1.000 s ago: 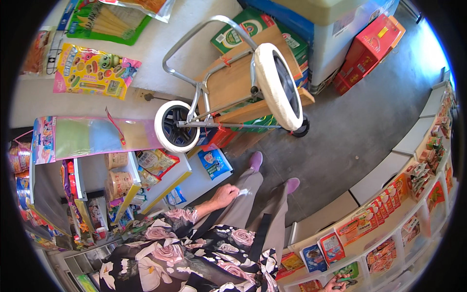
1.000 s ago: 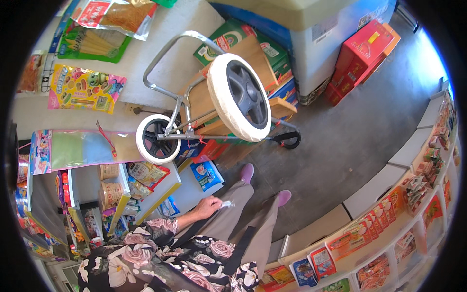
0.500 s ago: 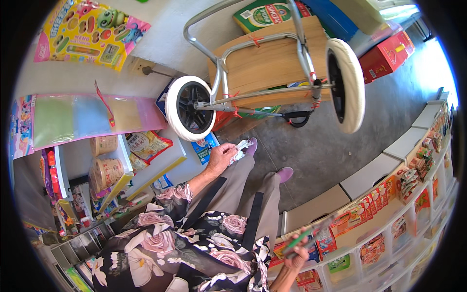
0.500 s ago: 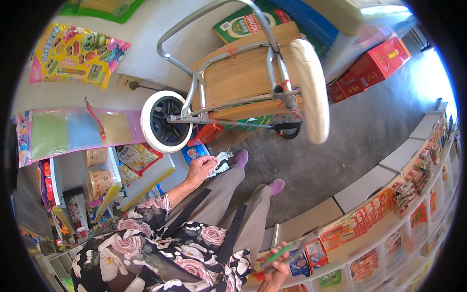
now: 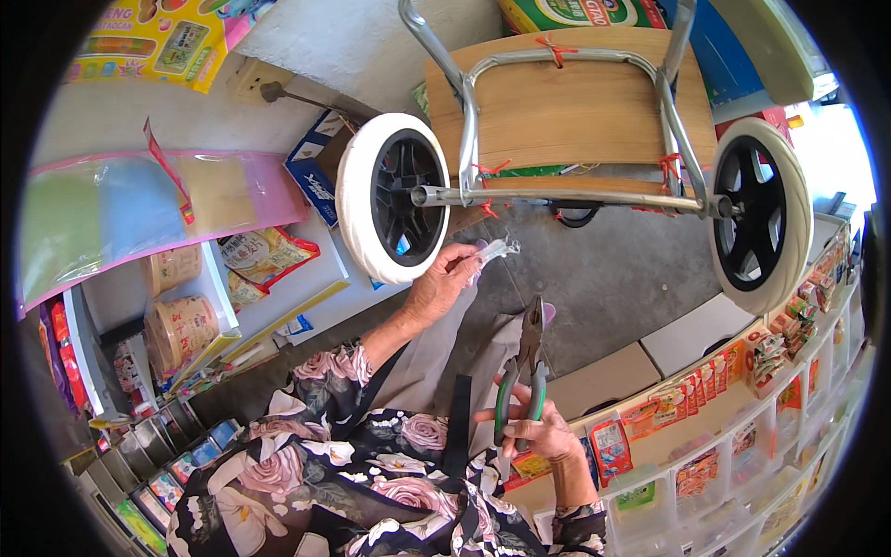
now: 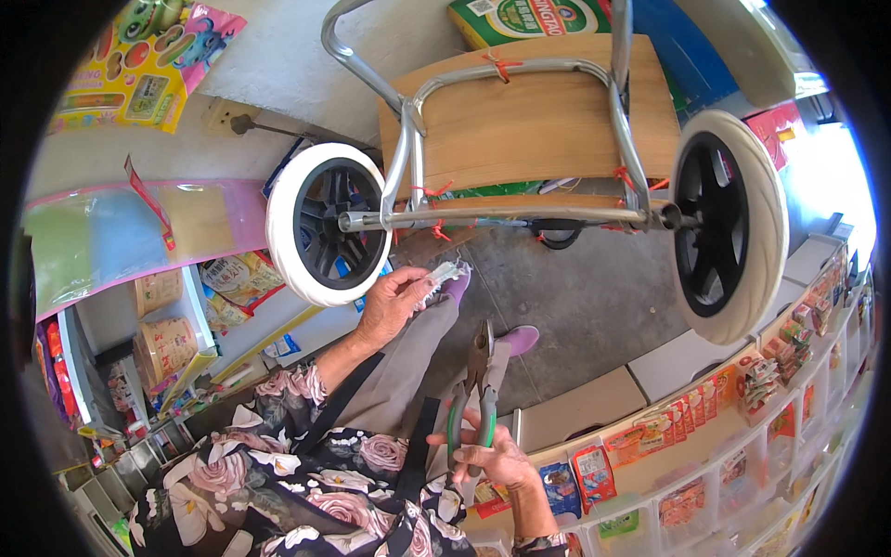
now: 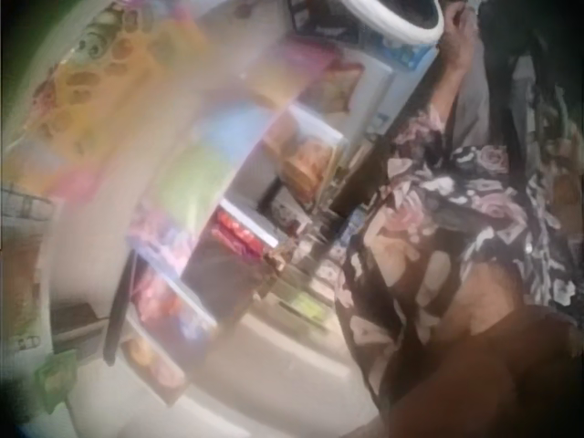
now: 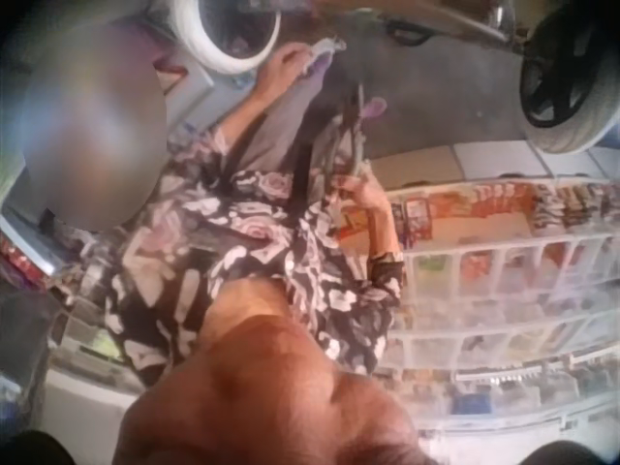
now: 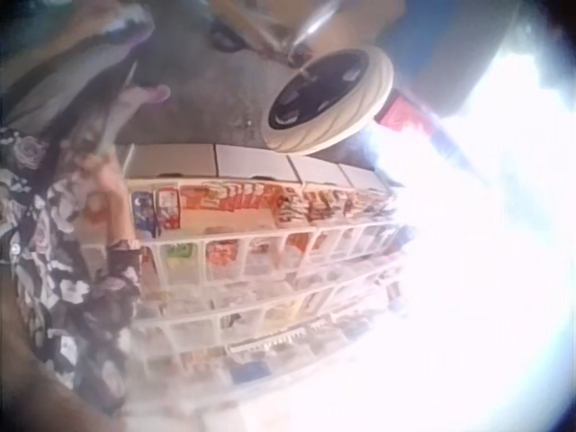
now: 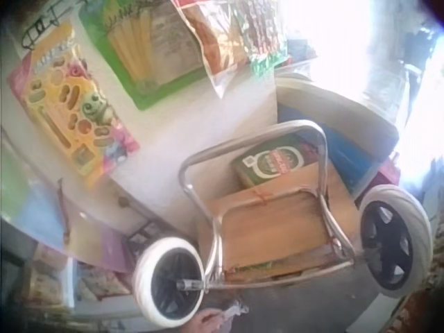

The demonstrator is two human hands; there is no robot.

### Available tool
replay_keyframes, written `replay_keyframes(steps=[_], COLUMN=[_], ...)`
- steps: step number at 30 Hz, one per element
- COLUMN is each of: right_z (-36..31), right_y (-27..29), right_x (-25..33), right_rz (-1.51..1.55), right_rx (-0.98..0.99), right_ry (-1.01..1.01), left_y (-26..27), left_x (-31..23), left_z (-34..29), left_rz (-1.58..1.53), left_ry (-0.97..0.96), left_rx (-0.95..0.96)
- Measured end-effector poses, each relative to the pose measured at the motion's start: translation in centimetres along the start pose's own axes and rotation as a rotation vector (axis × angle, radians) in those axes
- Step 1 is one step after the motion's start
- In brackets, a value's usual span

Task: The person uses pliers to remove a white plastic piece from the axle of a small wooden cart. They then reposition the cart and use a white cloth to wipe the wooden seat and backrest surfaces.

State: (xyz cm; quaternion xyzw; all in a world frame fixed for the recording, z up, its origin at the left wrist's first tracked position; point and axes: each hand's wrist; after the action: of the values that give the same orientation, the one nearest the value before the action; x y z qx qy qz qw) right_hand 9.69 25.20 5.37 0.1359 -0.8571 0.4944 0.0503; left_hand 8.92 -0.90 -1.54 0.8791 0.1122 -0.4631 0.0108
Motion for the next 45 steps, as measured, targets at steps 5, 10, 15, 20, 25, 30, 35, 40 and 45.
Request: replay_keyframes(steps=[5,10,15,20,25,30,35,40,45], right_z=[1.1,2.4,4.4,6.0,6.3,7.4,8.1,8.5,7.9], right_y=[0.3,0.8,1.4,2.3,2.4,2.1,1.8,1.4,2.0], right_x=[2.0,2.7,3.0,4.5,5.2,5.5,6.1,6.0,5.4], right_rz=[-0.119,-0.237,-0.174,-0.191,-0.249,-0.422,-0.545,-0.548,-0.506], right_rx=[-0.118,-0.2,-0.236,-0.217,-0.262,-0.307,-0.325,-0.311,-0.335], right_ry=[0.063,0.066,0.099,0.056,0.023,-0.036,-0.062,-0.035,-0.017], left_y=[-0.1,0.5,0.3,1.0,0.4,0.7,0.6,0.9,2.0], left_x=[1.4,2.6,2.4,2.3,3.3,4.7,5.8,5.3,4.1], left_z=[0.7,2.6,3.0,2.2,2.0,1.8,2.0,2.5,3.7], left_rz=[0.261,0.178,-0.02,-0.218,-0.346,-0.439,-0.451,-0.59,-1.065], left_ry=[-0.179,-0.247,-0.016,0.007,-0.147,-0.21,-0.293,-0.299,-0.213], left_rx=[0.109,0.005,-0.004,-0.015,-0.119,-0.229,-0.291,-0.339,-0.246])
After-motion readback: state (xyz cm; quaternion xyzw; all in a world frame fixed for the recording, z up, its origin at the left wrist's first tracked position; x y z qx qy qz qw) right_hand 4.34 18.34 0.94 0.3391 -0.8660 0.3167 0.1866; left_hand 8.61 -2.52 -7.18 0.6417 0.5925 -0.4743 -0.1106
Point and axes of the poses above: each hand's wrist, its own z-axis towards the middle knuckle, its own y-axis out of the back of the hand, x = y × z, and after that the axes turned 11 degrees about x, right-handed
